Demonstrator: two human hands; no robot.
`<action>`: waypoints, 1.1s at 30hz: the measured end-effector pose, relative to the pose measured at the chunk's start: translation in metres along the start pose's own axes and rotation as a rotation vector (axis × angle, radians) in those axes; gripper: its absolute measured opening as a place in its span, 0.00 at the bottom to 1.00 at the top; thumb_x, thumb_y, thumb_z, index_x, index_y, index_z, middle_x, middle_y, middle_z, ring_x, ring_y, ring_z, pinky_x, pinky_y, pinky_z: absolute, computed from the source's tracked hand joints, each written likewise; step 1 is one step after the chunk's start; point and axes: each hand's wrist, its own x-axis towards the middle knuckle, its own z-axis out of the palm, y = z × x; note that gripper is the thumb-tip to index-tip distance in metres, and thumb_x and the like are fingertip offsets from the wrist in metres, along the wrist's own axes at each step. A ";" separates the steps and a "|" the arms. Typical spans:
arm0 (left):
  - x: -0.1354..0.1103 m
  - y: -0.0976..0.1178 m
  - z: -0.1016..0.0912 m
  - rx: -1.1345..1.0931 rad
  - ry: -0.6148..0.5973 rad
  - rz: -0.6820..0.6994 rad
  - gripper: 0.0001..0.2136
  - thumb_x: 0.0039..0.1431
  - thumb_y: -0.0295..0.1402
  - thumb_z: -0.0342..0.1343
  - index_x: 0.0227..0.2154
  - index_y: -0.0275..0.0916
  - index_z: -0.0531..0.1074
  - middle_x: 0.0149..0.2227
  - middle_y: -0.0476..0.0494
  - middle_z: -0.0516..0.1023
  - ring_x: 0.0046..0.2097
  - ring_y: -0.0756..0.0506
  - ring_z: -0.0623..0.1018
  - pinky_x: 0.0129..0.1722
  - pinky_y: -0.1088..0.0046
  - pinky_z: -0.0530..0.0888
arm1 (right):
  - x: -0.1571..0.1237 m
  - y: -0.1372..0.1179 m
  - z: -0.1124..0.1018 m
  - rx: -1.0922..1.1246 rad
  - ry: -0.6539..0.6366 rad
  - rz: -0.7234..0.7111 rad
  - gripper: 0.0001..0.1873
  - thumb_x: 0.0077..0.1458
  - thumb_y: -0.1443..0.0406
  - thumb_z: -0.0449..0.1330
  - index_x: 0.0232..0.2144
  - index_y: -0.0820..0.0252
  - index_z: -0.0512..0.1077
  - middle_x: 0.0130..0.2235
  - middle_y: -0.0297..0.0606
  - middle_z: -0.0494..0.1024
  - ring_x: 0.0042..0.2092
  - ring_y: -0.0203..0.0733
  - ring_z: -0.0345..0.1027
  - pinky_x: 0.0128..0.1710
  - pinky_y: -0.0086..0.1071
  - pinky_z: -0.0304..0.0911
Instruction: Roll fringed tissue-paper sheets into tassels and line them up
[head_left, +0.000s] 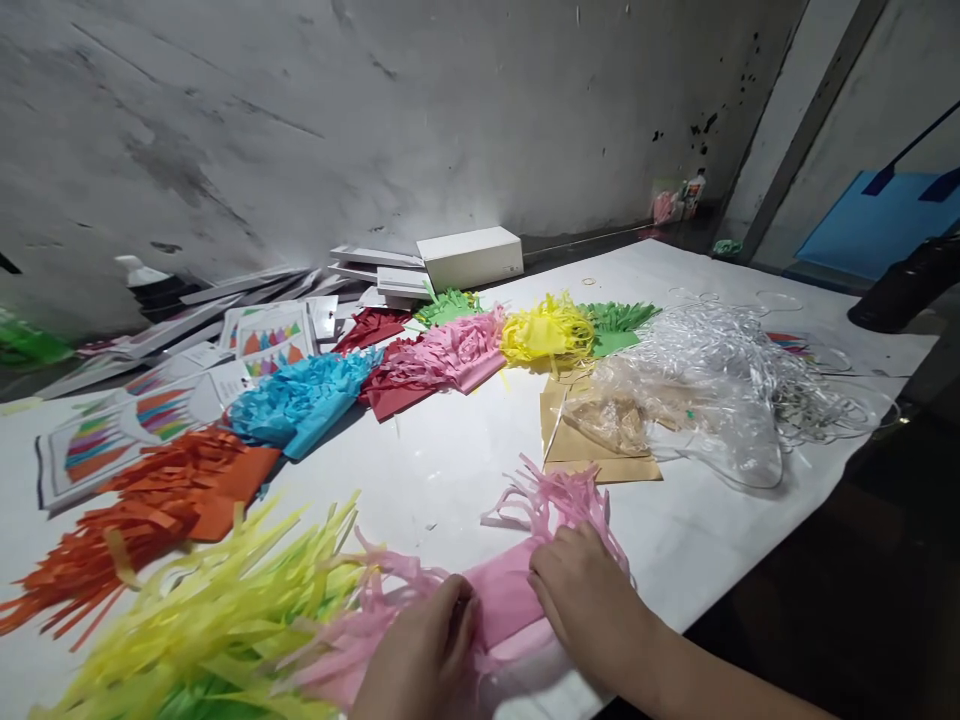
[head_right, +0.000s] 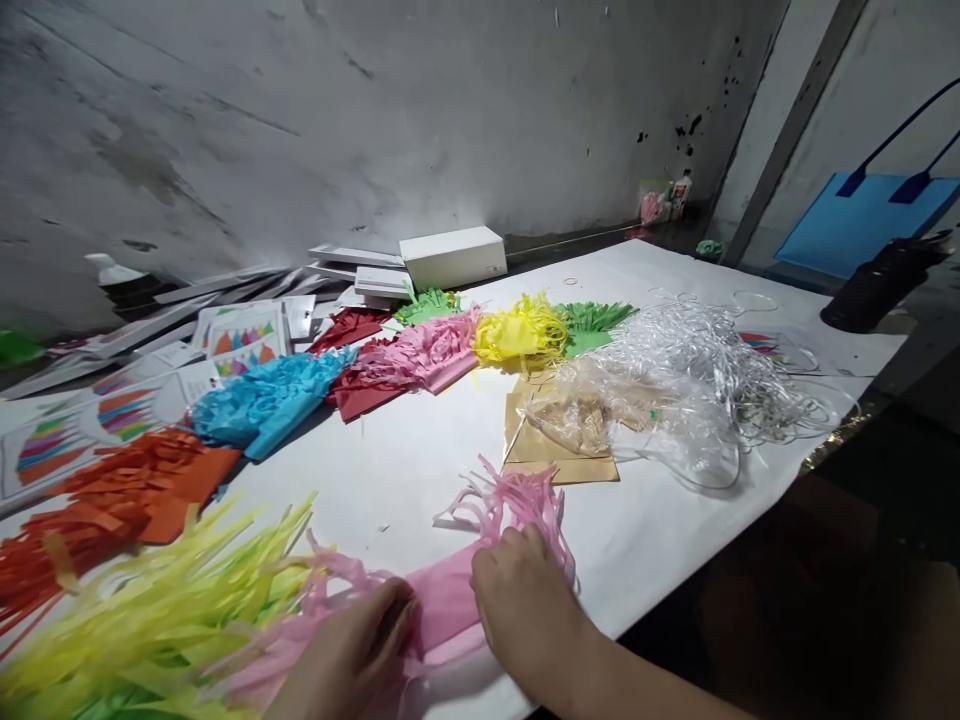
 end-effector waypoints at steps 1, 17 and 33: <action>0.007 0.003 -0.006 0.020 -0.071 -0.053 0.12 0.64 0.30 0.44 0.25 0.43 0.67 0.26 0.48 0.80 0.29 0.46 0.78 0.29 0.73 0.68 | 0.004 -0.001 0.001 -0.012 0.006 0.013 0.10 0.57 0.73 0.64 0.27 0.57 0.69 0.28 0.34 0.75 0.34 0.46 0.68 0.42 0.40 0.59; 0.032 0.008 -0.015 0.099 -0.221 -0.161 0.14 0.66 0.29 0.41 0.28 0.40 0.69 0.28 0.43 0.82 0.31 0.44 0.79 0.31 0.71 0.65 | -0.005 0.015 -0.011 -0.074 0.076 -0.460 0.04 0.62 0.70 0.58 0.38 0.63 0.74 0.38 0.39 0.77 0.49 0.49 0.67 0.68 0.48 0.38; -0.011 -0.012 0.041 0.218 0.560 0.708 0.14 0.72 0.32 0.44 0.37 0.42 0.75 0.34 0.51 0.84 0.44 0.45 0.77 0.64 0.61 0.56 | -0.019 0.014 -0.009 -0.035 0.136 -0.479 0.10 0.66 0.73 0.52 0.35 0.61 0.72 0.35 0.36 0.76 0.45 0.45 0.67 0.69 0.49 0.34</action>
